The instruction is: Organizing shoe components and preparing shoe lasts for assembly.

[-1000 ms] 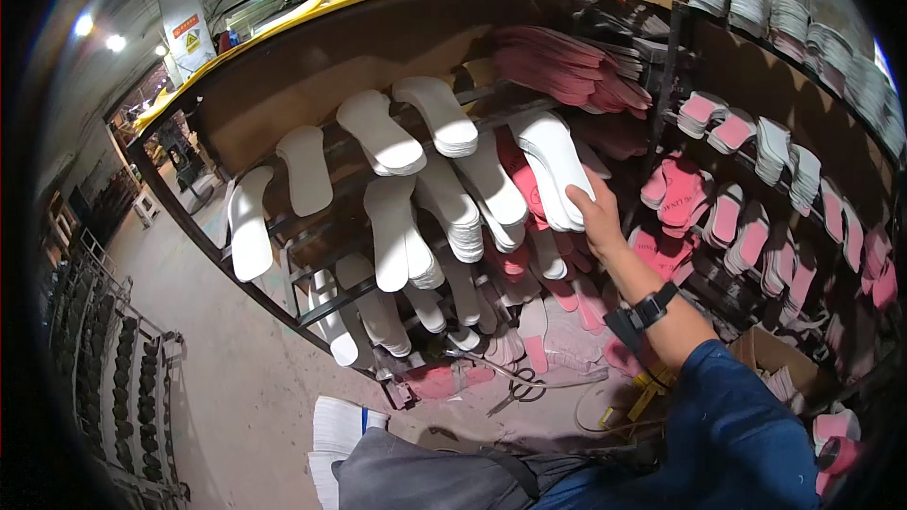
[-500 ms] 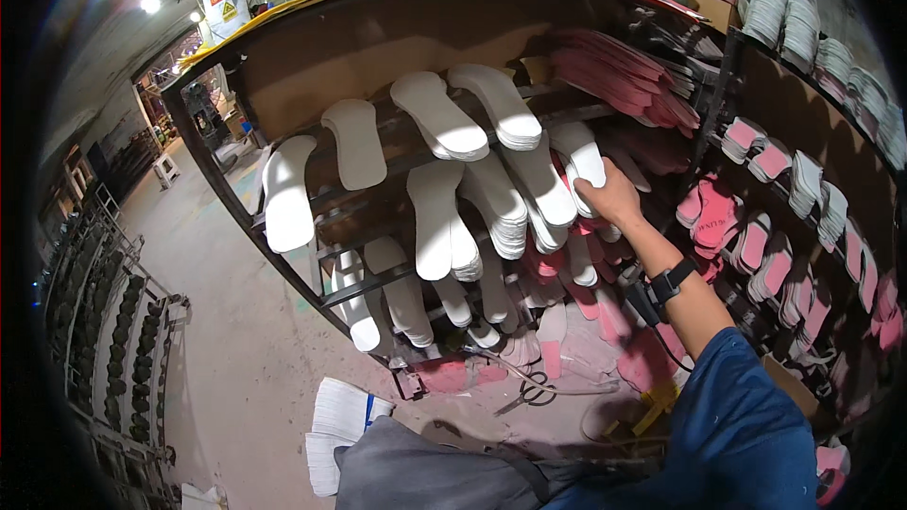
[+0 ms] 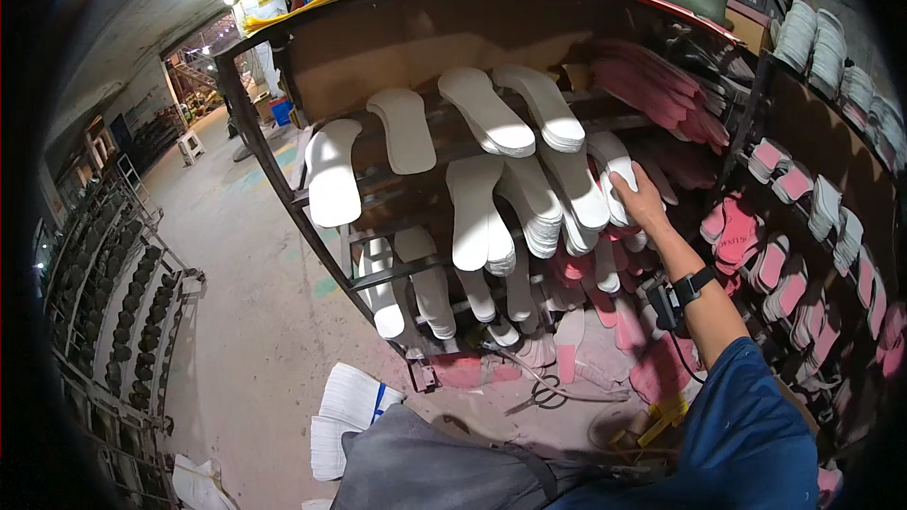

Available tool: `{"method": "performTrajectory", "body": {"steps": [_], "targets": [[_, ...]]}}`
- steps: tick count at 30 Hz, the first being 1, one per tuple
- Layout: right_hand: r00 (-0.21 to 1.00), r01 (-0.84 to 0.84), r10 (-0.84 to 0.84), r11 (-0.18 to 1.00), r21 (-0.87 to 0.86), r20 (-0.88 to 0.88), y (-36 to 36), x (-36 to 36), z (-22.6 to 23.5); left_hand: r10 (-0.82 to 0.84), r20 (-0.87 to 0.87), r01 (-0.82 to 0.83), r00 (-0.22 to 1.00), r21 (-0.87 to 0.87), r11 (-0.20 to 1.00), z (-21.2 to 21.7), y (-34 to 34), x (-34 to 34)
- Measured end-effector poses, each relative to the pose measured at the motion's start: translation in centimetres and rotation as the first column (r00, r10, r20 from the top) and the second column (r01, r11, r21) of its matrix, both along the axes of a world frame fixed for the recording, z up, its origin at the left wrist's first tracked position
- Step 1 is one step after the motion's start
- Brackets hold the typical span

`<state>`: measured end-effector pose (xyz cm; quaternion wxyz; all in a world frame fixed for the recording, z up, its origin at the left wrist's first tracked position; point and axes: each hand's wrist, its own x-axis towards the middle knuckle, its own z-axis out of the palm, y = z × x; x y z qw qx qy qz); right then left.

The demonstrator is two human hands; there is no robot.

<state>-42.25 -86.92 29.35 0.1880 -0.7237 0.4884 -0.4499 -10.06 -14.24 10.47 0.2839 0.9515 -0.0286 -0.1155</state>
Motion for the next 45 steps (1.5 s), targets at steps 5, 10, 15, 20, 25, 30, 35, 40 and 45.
{"method": "performTrajectory", "body": {"steps": [5, 10, 15, 20, 25, 30, 35, 40, 45], "targets": [[0.981, 0.172, -0.190, 0.947, -0.270, -0.040, 0.6, -0.1, 0.1, 0.025, 0.005, -0.026, 1.000, 0.018, 1.000, -2.9, 1.9, 1.1], [0.920, -0.160, 0.306, 0.863, -0.480, 0.244, 10.6, 2.9, 3.2, 0.085, 0.075, -0.082, 0.994, -0.033, 0.996, -3.3, 2.0, 0.7], [0.745, -0.634, 0.666, 0.689, -0.352, -0.036, 18.5, 6.7, -1.9, 0.142, 0.063, -0.141, 0.988, -0.029, 0.990, -2.0, 1.4, 0.4], [0.534, -0.746, 0.828, 0.557, 0.365, -0.172, 22.5, 13.9, -14.9, 0.106, -0.023, -0.108, 0.994, -0.074, 0.991, 2.0, 0.5, -2.5], [0.171, -0.663, 0.980, 0.189, 0.725, -0.100, 23.4, 14.9, -34.6, 0.010, -0.170, -0.017, 0.985, -0.041, 0.999, 2.2, 1.0, -0.1], [-0.079, -0.383, 0.910, 0.349, 0.856, -0.407, 25.2, 13.3, -43.8, -0.091, -0.437, 0.086, 0.895, -0.032, 0.996, 0.2, 1.8, 6.1], [0.418, 0.197, 0.871, 0.190, 0.962, -0.258, 23.8, 9.5, -51.2, -0.130, -0.435, 0.108, 0.891, -0.074, 0.991, -5.5, 0.5, 13.0], [0.064, -0.057, 0.879, 0.476, 0.878, -0.472, 22.8, 8.5, -54.9, -0.140, -0.479, 0.156, 0.866, -0.006, 0.988, -10.7, -3.3, 15.5], [0.288, 0.224, 0.637, 0.681, 0.697, -0.715, 12.3, -1.8, -63.8, -0.175, -0.623, 0.179, 0.763, -0.057, 0.982, -14.6, -9.4, 17.3]]}}
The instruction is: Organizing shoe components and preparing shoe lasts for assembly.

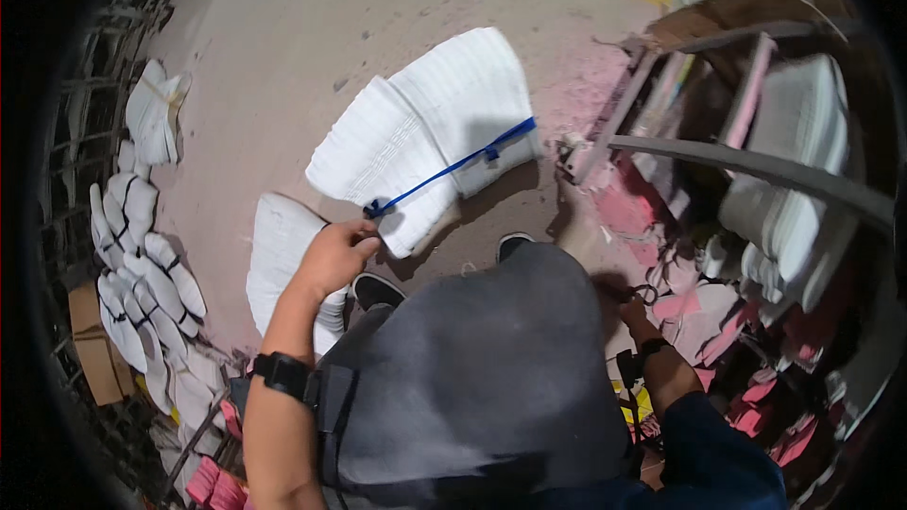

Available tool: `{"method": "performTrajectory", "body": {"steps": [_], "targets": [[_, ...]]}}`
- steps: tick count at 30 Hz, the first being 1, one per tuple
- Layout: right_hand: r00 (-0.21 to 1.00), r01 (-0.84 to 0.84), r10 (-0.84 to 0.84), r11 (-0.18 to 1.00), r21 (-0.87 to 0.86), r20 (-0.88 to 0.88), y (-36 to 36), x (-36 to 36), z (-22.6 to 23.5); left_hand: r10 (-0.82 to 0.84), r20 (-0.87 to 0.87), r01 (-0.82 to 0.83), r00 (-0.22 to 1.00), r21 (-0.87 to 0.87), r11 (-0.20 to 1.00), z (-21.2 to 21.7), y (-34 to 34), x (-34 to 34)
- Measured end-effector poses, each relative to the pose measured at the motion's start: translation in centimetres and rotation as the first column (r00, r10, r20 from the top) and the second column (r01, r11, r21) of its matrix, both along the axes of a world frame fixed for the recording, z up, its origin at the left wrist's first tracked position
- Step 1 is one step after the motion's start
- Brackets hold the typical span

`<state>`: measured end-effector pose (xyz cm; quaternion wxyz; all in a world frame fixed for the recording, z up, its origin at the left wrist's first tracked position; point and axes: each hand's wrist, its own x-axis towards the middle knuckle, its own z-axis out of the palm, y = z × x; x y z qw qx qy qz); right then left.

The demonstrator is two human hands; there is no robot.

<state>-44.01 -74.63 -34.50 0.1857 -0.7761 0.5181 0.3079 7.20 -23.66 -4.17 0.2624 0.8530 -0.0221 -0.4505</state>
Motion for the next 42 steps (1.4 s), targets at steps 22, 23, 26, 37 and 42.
{"method": "performTrajectory", "body": {"steps": [22, 23, 26, 37, 42], "targets": [[0.867, -0.425, 0.390, 0.904, 0.053, 0.310, 17.1, 26.8, 11.9, -0.081, 0.171, 0.068, 0.982, 0.076, 0.995, -11.4, -0.3, -3.4], [0.855, -0.465, 0.438, 0.885, 0.034, 0.276, 17.4, 27.3, 12.3, -0.076, 0.170, 0.063, 0.983, 0.077, 0.995, -11.7, -0.3, -3.5], [0.802, -0.553, 0.553, 0.830, -0.070, 0.226, 15.4, 23.9, 9.0, -0.117, 0.240, 0.102, 0.964, 0.073, 0.992, -12.4, -1.8, -2.8], [0.880, -0.470, 0.452, 0.872, 0.136, 0.144, 18.0, 27.8, 9.8, -0.294, 0.281, 0.216, 0.914, 0.275, 0.937, -14.3, -4.2, -1.7], [0.916, -0.391, 0.359, 0.897, 0.204, 0.178, 17.0, 30.3, 14.7, -0.262, 0.231, 0.222, 0.937, 0.185, 0.957, -15.4, -5.8, -1.1]]}}
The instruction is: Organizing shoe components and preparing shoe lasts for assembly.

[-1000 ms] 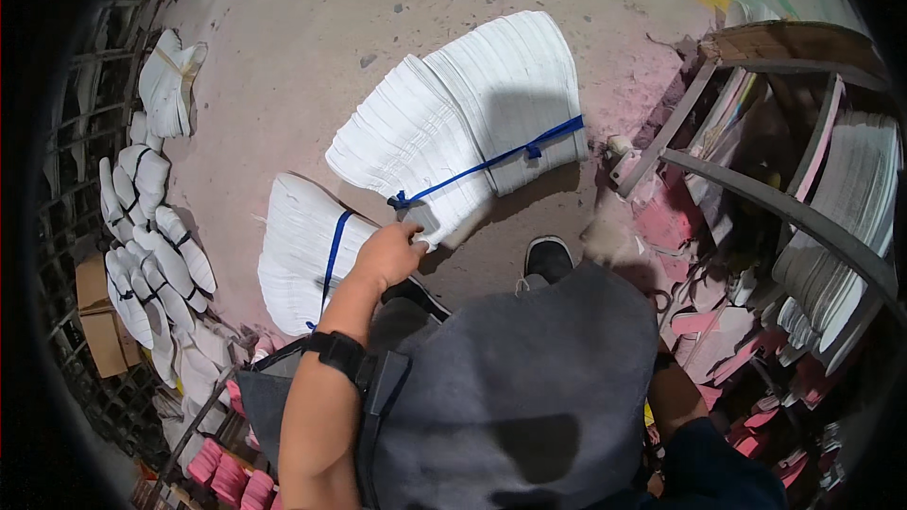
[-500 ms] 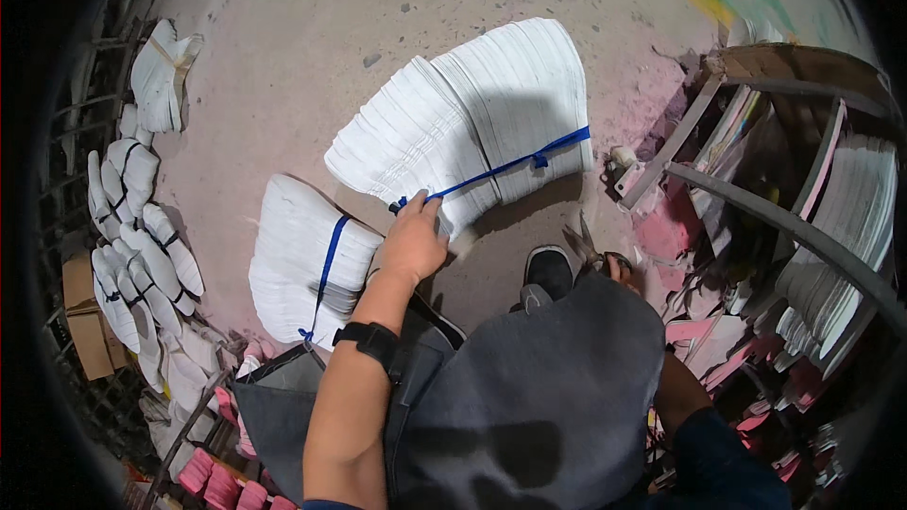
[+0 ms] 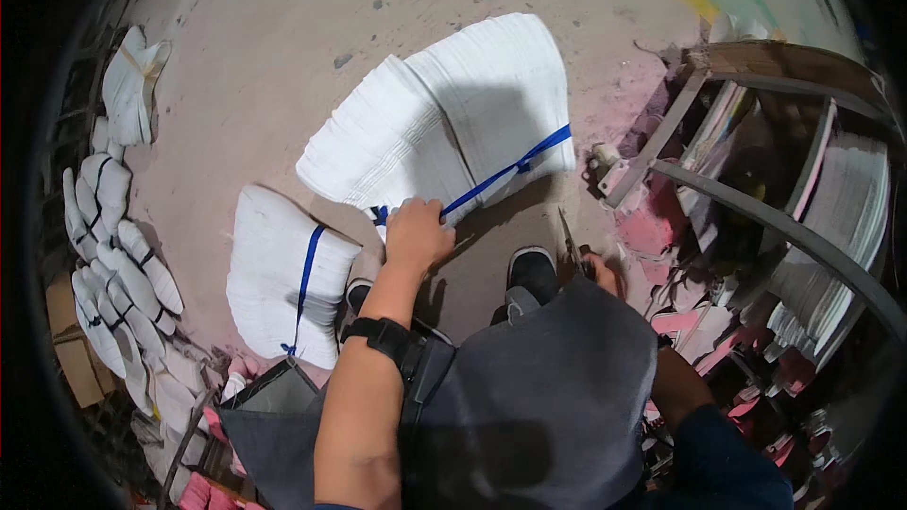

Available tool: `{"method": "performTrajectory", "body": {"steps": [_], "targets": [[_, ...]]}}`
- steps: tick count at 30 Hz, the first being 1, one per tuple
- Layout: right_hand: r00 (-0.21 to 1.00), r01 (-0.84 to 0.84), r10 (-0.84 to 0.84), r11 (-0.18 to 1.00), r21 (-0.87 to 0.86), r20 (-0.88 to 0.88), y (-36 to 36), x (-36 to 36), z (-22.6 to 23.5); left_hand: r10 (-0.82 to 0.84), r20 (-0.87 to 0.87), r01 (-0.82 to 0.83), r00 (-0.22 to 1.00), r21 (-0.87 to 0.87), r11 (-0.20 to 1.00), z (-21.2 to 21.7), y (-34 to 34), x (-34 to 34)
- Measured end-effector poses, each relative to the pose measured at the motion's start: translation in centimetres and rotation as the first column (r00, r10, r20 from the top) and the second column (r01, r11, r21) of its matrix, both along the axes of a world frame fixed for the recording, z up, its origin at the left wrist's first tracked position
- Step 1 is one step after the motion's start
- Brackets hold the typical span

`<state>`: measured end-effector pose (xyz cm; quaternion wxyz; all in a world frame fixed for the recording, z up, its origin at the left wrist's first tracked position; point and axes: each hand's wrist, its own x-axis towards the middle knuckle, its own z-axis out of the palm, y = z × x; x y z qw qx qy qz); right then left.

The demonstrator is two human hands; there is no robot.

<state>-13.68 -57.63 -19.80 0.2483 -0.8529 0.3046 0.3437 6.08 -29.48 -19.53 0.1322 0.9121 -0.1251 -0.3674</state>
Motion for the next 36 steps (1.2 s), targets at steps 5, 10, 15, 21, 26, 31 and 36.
{"method": "performTrajectory", "body": {"steps": [5, 10, 15, 21, 26, 31, 36], "targets": [[0.920, -0.283, 0.159, 0.902, 0.327, 0.358, -0.8, -1.6, -1.0, 0.168, 0.055, -0.163, 0.984, -0.092, 0.982, -0.1, 2.2, -1.2], [0.932, -0.188, 0.004, 0.859, 0.477, 0.361, 1.7, 0.9, 1.8, 0.038, 0.128, -0.028, 0.991, -0.078, 0.997, -3.4, 3.2, -2.5], [0.964, -0.104, -0.061, 0.808, 0.579, 0.258, 1.6, 1.5, 5.3, 0.029, 0.126, -0.015, 0.992, -0.108, 0.994, -4.2, 2.4, -2.9], [0.978, -0.096, -0.041, 0.779, 0.619, 0.203, 4.6, 1.7, 4.5, 0.133, 0.160, -0.088, 0.978, -0.262, 0.961, -5.1, 7.7, -4.8], [0.902, 0.370, -0.426, 0.679, 0.634, -0.069, 3.4, 3.6, 12.4, 0.194, 0.018, -0.183, 0.981, -0.260, 0.948, 0.9, 1.3, -2.6], [0.953, 0.246, -0.281, 0.518, 0.819, -0.109, 6.1, 4.8, 10.4, 0.102, 0.106, -0.084, 0.989, -0.162, 0.983, 1.7, 2.2, -3.2], [0.937, 0.214, -0.344, 0.406, 0.888, -0.068, 7.4, 5.2, 7.1, -0.085, 0.080, 0.096, 0.993, -0.153, 0.984, 1.3, 7.4, -2.4]]}}
